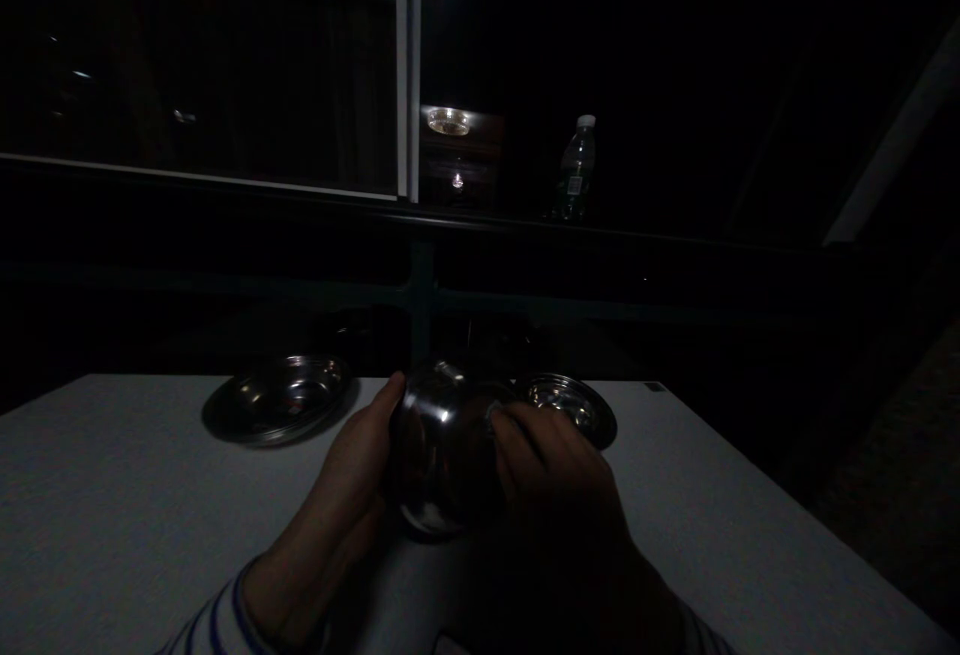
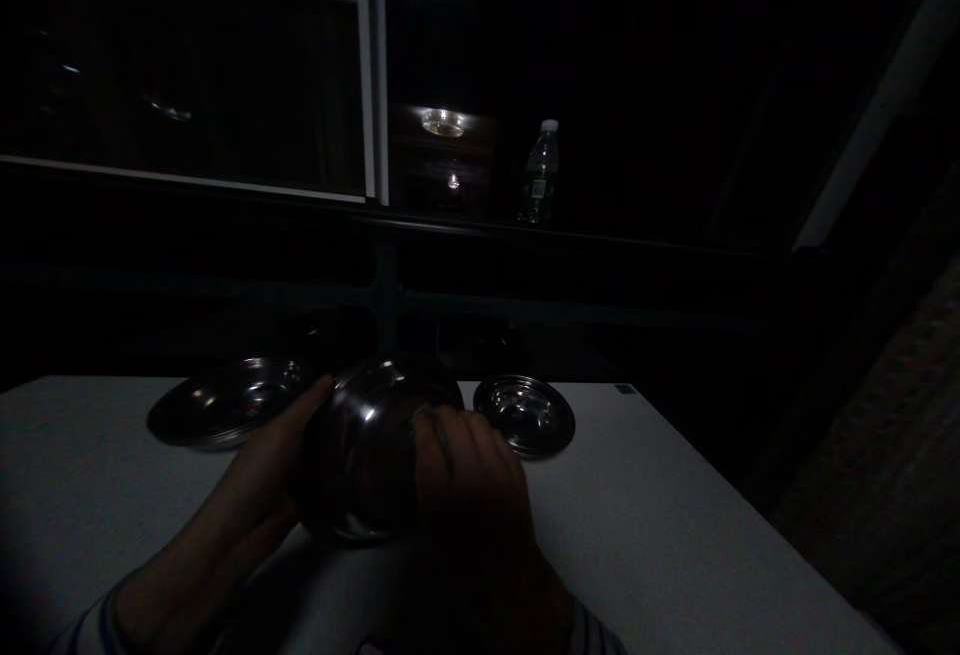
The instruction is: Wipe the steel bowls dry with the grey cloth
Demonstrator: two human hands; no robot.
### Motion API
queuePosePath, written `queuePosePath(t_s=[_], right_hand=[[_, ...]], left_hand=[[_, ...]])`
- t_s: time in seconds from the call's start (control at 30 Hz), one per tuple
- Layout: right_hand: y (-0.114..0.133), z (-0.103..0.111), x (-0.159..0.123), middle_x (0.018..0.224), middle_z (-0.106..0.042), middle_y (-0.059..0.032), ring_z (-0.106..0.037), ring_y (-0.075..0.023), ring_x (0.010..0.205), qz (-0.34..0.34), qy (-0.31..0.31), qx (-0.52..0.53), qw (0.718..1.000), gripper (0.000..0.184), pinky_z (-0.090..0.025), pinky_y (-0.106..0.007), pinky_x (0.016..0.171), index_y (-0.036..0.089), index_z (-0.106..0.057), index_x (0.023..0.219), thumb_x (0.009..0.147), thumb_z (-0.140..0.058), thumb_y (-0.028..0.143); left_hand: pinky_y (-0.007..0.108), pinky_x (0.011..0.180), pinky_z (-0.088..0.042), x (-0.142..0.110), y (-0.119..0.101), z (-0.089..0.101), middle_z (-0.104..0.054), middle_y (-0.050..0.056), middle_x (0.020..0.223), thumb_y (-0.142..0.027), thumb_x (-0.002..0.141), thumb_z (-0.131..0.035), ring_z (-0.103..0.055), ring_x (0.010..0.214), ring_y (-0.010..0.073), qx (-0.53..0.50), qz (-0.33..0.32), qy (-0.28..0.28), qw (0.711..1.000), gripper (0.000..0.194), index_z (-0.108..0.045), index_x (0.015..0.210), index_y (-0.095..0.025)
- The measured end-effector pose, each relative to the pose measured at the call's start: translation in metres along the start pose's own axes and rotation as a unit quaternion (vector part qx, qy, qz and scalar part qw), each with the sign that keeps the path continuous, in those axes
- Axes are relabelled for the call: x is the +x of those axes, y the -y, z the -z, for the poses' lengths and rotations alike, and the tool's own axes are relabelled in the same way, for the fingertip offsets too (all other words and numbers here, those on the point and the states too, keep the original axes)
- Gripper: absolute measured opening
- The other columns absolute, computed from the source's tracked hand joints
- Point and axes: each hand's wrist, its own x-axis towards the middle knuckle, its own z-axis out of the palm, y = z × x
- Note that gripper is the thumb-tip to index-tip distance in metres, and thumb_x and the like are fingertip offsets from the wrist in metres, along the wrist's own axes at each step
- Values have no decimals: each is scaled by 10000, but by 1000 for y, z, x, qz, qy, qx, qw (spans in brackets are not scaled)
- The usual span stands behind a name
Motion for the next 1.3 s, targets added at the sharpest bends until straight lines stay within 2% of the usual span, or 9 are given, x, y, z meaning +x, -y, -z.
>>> queuePosePath(t_s=[0.1,0.27,0.43,0.6,0.67,0.8,0.97,1.13,1.3], right_hand=[[4,1,0,951,-647,-59,-541,-176,806,39,-20,31,999,214,-411,-282,660,133,-606,1010,833,-492,170],[-2,0,3,887,-654,-62,-547,-167,798,-22,2,-13,1000,210,-412,-273,656,130,-631,962,837,-464,120],[3,0,2,894,-652,-59,-545,-165,779,24,-28,21,999,207,-413,-272,648,137,-628,964,851,-456,156],[-4,-2,2,887,-654,-59,-546,-162,788,-16,8,-15,1000,219,-414,-268,645,135,-633,970,841,-456,132],[-5,-2,1,892,-654,-61,-546,-166,789,-10,9,-16,1000,217,-413,-270,641,132,-631,979,832,-471,130],[1,-1,0,947,-651,-43,-549,-164,799,27,-14,27,999,203,-413,-271,646,150,-617,997,835,-495,159],[-4,-1,2,895,-657,-51,-550,-164,781,-17,1,-9,1000,205,-412,-272,639,143,-634,962,838,-470,141],[-1,-1,1,944,-648,-46,-551,-159,807,11,8,11,1000,212,-412,-272,667,161,-609,1014,853,-471,168],[-5,-2,2,895,-657,-51,-557,-161,797,-10,4,-9,1000,199,-411,-266,652,145,-628,974,827,-495,133]], left_hand=[[238,461,-493,2,3,1,-683,51,601,-306,778,-570,-632,500,162,8,-15,5,1000,194,-652,727,-139],[255,449,-491,3,1,2,-672,49,579,-298,782,-564,-626,484,171,0,-10,-9,1000,193,-634,691,-143],[256,477,-504,2,2,1,-686,48,608,-288,780,-573,-640,516,174,2,-15,6,1000,155,-644,751,-153],[270,469,-502,4,0,3,-685,62,610,-298,783,-563,-645,523,188,2,-6,-4,1000,178,-651,782,-143],[263,456,-494,4,-1,4,-680,61,593,-296,776,-571,-643,512,189,6,-12,-9,1000,176,-650,762,-140],[267,505,-514,4,0,5,-694,57,625,-285,768,-584,-652,535,183,4,-25,16,1000,158,-655,763,-144],[262,478,-503,4,-2,6,-701,63,647,-281,780,-569,-662,567,195,5,-25,6,1000,169,-661,794,-140],[260,490,-516,3,-1,4,-700,55,641,-274,776,-581,-657,545,183,-1,-25,8,1000,152,-659,792,-145],[260,483,-520,3,-3,6,-700,59,663,-288,789,-563,-657,549,180,-19,-25,-12,999,169,-652,815,-146]])
